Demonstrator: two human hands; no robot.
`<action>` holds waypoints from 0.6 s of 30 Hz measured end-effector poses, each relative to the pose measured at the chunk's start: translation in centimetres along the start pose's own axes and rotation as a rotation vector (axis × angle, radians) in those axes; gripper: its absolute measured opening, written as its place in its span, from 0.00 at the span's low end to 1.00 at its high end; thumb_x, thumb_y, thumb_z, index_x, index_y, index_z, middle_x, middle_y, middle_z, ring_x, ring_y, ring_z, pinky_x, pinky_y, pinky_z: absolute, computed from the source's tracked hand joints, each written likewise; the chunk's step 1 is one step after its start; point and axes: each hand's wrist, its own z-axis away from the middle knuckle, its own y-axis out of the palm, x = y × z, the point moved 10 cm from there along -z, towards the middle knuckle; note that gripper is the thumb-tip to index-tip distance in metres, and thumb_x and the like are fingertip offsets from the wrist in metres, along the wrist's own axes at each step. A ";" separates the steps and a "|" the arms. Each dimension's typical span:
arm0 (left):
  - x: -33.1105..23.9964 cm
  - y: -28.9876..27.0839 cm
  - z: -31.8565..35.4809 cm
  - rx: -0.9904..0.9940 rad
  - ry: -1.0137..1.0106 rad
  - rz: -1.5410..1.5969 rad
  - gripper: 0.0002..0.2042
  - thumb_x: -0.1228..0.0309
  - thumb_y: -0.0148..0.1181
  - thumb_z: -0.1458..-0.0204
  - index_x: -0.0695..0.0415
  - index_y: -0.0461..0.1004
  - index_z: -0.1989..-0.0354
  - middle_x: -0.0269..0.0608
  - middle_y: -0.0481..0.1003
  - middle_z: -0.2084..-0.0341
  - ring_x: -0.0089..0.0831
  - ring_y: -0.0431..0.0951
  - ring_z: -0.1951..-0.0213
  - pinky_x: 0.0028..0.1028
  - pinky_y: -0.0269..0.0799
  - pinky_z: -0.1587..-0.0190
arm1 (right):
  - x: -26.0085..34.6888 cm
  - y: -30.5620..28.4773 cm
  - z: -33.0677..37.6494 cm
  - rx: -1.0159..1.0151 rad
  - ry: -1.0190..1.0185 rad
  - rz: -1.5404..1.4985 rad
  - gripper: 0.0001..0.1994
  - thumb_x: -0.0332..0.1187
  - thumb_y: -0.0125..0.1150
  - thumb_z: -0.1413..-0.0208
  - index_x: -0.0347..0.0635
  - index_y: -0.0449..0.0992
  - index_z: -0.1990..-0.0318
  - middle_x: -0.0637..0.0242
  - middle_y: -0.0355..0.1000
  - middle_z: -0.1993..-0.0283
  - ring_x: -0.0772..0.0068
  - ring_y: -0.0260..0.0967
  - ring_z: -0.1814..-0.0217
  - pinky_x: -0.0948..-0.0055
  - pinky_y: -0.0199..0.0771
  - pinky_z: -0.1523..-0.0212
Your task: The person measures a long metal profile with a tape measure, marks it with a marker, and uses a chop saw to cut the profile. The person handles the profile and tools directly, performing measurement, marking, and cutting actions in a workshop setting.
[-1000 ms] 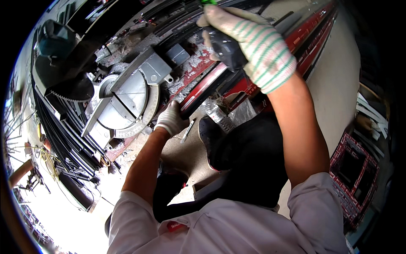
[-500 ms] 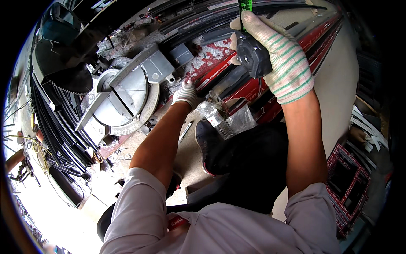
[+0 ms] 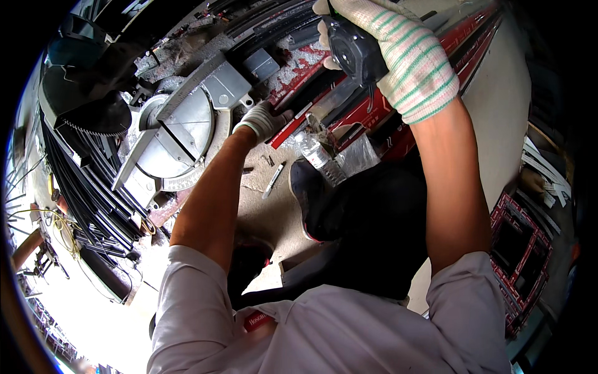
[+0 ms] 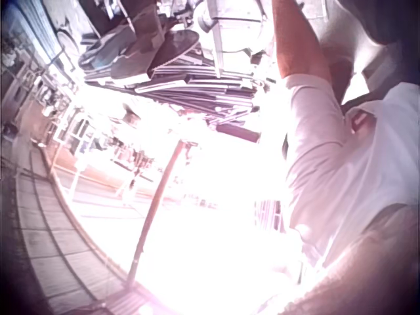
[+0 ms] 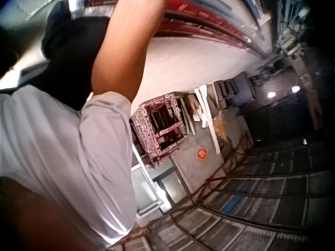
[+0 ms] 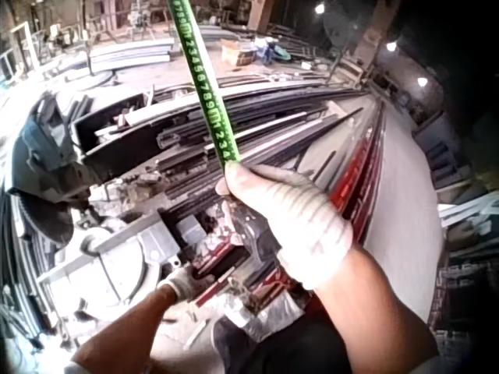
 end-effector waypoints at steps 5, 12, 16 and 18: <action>-0.6 -2.5 1.1 -0.083 0.030 -0.029 0.33 0.47 0.69 0.43 0.69 0.75 0.45 0.58 0.81 0.53 0.43 0.82 0.52 0.39 0.75 0.48 | 0.3 0.6 0.1 0.019 -0.023 0.015 0.09 0.37 0.68 0.37 0.39 0.81 0.62 0.67 0.78 0.69 0.72 0.76 0.71 0.76 0.78 0.69; -2.0 3.1 5.5 0.134 0.145 0.284 0.32 0.49 0.71 0.44 0.69 0.73 0.46 0.52 0.82 0.54 0.35 0.80 0.55 0.34 0.76 0.48 | 1.0 0.1 0.2 0.051 -0.245 0.290 0.17 0.46 0.71 0.40 0.39 0.83 0.56 0.68 0.80 0.66 0.76 0.79 0.64 0.74 0.83 0.71; 2.0 5.4 7.3 0.000 -0.057 -0.118 0.32 0.50 0.71 0.52 0.59 0.70 0.46 0.54 0.83 0.58 0.51 0.84 0.54 0.43 0.78 0.51 | 0.1 2.4 -0.1 0.063 -0.180 0.214 0.15 0.43 0.72 0.41 0.40 0.84 0.57 0.69 0.80 0.67 0.79 0.76 0.67 0.78 0.77 0.70; 2.1 6.5 8.4 -0.048 -0.046 -0.201 0.33 0.50 0.70 0.54 0.61 0.70 0.45 0.59 0.82 0.59 0.54 0.84 0.54 0.45 0.78 0.51 | 0.4 3.3 -0.1 0.073 -0.215 0.138 0.12 0.36 0.73 0.43 0.37 0.85 0.57 0.64 0.83 0.64 0.74 0.78 0.63 0.73 0.80 0.60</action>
